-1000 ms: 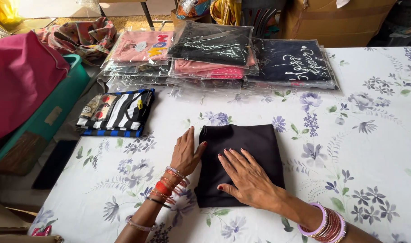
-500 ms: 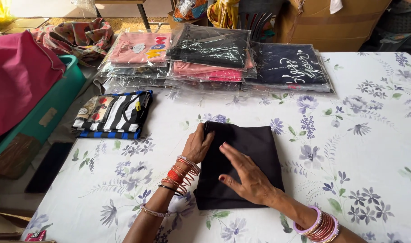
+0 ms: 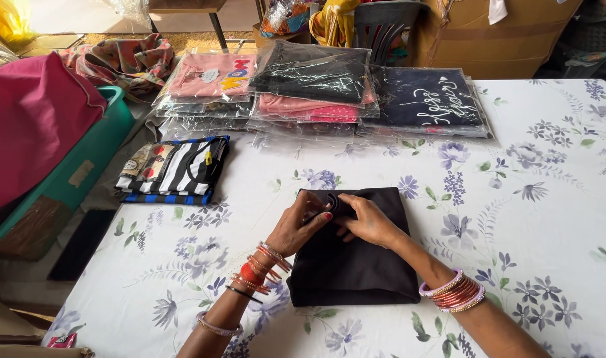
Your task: Fold a black t-shirt on a table.
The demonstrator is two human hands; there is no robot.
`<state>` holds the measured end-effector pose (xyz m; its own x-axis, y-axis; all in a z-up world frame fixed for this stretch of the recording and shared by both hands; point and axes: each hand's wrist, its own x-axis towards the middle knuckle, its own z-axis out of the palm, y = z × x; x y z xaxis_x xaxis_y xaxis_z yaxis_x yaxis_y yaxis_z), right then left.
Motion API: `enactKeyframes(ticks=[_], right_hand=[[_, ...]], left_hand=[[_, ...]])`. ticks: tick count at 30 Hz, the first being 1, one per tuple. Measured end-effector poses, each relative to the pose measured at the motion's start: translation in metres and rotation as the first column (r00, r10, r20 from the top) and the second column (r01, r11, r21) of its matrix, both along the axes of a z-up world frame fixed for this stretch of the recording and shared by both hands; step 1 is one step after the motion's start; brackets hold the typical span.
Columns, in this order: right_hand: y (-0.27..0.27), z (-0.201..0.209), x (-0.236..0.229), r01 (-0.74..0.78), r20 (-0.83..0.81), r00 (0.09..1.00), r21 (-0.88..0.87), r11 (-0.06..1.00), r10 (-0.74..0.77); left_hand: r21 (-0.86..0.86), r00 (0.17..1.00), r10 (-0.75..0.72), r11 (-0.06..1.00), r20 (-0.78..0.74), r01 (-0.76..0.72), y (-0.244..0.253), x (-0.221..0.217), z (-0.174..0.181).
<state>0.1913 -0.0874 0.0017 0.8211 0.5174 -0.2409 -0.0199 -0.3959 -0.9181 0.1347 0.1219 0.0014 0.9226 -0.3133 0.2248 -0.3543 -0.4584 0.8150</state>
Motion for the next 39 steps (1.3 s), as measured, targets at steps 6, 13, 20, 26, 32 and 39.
enactKeyframes(ticks=[6,13,20,26,32,39], right_hand=[[-0.007,-0.007,-0.001,-0.025,0.080,0.997,0.154,0.988,0.013],[-0.009,-0.001,-0.005,-0.073,0.106,0.993,0.136,0.988,0.059],[-0.011,-0.003,-0.006,-0.091,0.127,0.989,0.135,0.987,0.074],[-0.012,-0.009,-0.003,-0.102,0.107,0.991,0.157,0.982,0.085],[-0.044,-0.022,0.018,0.045,-0.191,0.974,0.693,0.720,0.123],[-0.197,-0.031,0.044,0.277,-0.279,0.955,0.699,0.660,-0.105]], left_hand=[[0.356,0.957,0.287,0.890,0.052,-0.286,0.002,-0.069,0.005],[0.486,0.913,0.389,0.826,-0.125,-0.286,-0.004,-0.108,0.023],[0.412,0.948,0.312,0.874,-0.068,-0.258,0.007,-0.105,0.007],[0.136,0.928,0.307,0.949,-0.212,-0.283,0.000,-0.105,0.033],[-0.480,0.963,0.150,0.843,-0.223,-0.243,-0.056,-0.101,0.067],[-0.279,0.979,-0.187,0.939,0.084,0.203,-0.190,-0.068,0.108]])
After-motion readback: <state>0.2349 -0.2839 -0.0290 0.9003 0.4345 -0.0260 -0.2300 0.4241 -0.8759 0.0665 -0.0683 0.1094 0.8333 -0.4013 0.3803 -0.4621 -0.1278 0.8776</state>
